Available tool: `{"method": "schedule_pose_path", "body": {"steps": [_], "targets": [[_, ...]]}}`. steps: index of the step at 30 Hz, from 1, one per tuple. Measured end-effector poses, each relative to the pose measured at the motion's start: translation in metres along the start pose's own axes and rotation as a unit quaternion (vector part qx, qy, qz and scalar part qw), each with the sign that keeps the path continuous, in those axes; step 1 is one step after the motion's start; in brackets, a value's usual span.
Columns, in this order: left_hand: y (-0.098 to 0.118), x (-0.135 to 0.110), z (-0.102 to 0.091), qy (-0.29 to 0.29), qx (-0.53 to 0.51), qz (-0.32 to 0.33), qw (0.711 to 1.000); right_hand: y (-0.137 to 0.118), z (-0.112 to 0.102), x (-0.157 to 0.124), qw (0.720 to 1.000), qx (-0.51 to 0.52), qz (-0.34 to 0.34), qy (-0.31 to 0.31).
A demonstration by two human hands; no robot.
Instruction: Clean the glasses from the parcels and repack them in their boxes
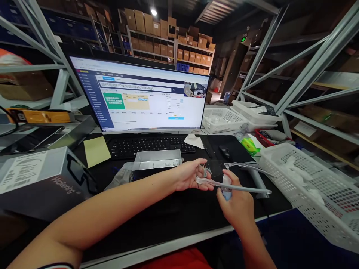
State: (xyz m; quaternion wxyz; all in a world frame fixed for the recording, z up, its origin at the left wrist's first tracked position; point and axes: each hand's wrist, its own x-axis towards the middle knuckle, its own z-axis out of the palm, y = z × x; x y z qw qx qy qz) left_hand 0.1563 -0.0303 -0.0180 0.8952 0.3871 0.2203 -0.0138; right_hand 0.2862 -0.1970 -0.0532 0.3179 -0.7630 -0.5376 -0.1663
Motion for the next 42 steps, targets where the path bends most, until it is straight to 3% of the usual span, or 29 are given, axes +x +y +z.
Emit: {"method": "schedule_pose_path", "body": {"steps": [3,7,13,18,23,27,30,32,35,38,42], "targets": [[0.001,-0.001,0.006,0.026,0.035,0.002,0.999,-0.001,-0.001,-0.004,1.0,0.002,-0.002,0.014],[0.004,0.004,0.007,0.025,0.06,0.014,0.998,-0.008,-0.002,-0.016,0.994,0.085,-0.065,-0.003],[0.007,0.016,0.003,-0.013,0.087,0.012,0.996,-0.01,-0.001,-0.027,0.991,0.094,-0.037,0.087],[0.009,0.025,0.008,-0.025,0.096,0.012,0.995,-0.015,0.0,-0.031,0.981,0.163,-0.107,0.011],[0.012,0.031,0.014,-0.014,0.103,0.015,0.994,-0.007,0.013,-0.039,0.983,0.168,-0.043,0.057],[0.022,0.024,0.013,0.018,0.101,0.042,0.994,0.009,0.012,-0.04,0.982,0.182,0.031,0.03],[0.034,0.01,0.007,0.054,0.092,0.095,0.99,0.025,0.006,-0.032,0.978,0.164,0.132,-0.003],[0.04,0.001,0.002,0.097,0.09,0.138,0.982,0.04,0.006,-0.021,0.975,0.122,0.185,-0.017],[0.042,-0.01,-0.004,0.17,0.095,0.185,0.963,0.071,0.008,0.013,0.976,0.082,0.196,-0.038],[0.036,-0.017,-0.006,0.189,0.105,0.185,0.959,0.108,0.011,0.071,0.976,0.086,0.18,-0.085],[0.027,-0.019,-0.009,0.192,0.115,0.181,0.957,0.152,0.024,0.167,0.971,0.052,0.219,-0.078]]}}
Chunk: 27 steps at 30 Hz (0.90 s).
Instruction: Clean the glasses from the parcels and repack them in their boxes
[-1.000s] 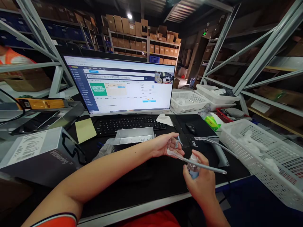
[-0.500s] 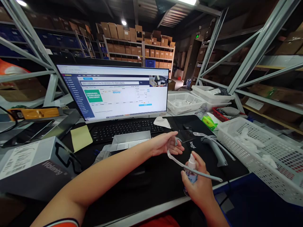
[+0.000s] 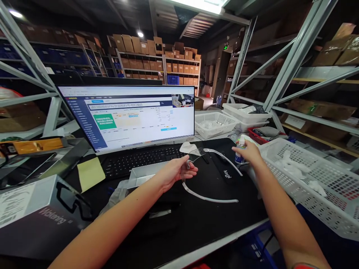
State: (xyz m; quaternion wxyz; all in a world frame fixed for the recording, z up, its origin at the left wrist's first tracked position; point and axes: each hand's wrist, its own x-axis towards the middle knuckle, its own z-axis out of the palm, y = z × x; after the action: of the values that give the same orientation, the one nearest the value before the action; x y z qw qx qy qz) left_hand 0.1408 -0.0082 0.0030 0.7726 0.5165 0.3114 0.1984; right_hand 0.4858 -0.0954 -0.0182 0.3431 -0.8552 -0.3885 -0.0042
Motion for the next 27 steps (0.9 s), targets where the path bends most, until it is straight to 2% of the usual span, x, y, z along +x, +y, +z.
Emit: {"method": "schedule_pose_path", "body": {"steps": [2,5,12,16,21,24,27], "targets": [[-0.003,0.0,-0.002,-0.001,0.002,0.014,1.0,0.0,0.005,0.044,0.999,-0.025,0.03,-0.001],[-0.007,0.0,-0.008,-0.003,0.008,0.043,0.999,0.004,0.019,0.086,0.995,-0.054,0.082,-0.005],[-0.007,0.002,-0.023,0.001,0.009,0.079,0.997,0.015,0.041,0.129,0.975,-0.059,0.214,0.023],[-0.01,0.008,-0.029,-0.004,-0.02,0.069,0.997,0.013,0.046,0.138,0.966,-0.032,0.251,0.044],[-0.014,0.012,-0.032,0.016,-0.082,0.038,0.996,0.004,0.042,0.129,0.959,0.023,0.267,0.089],[-0.015,0.01,-0.032,0.007,-0.12,0.01,0.993,-0.011,0.029,0.124,0.957,0.059,0.246,0.141],[-0.013,0.005,-0.031,0.002,-0.157,-0.004,0.988,-0.032,0.009,0.119,0.956,0.115,0.187,0.196]]}}
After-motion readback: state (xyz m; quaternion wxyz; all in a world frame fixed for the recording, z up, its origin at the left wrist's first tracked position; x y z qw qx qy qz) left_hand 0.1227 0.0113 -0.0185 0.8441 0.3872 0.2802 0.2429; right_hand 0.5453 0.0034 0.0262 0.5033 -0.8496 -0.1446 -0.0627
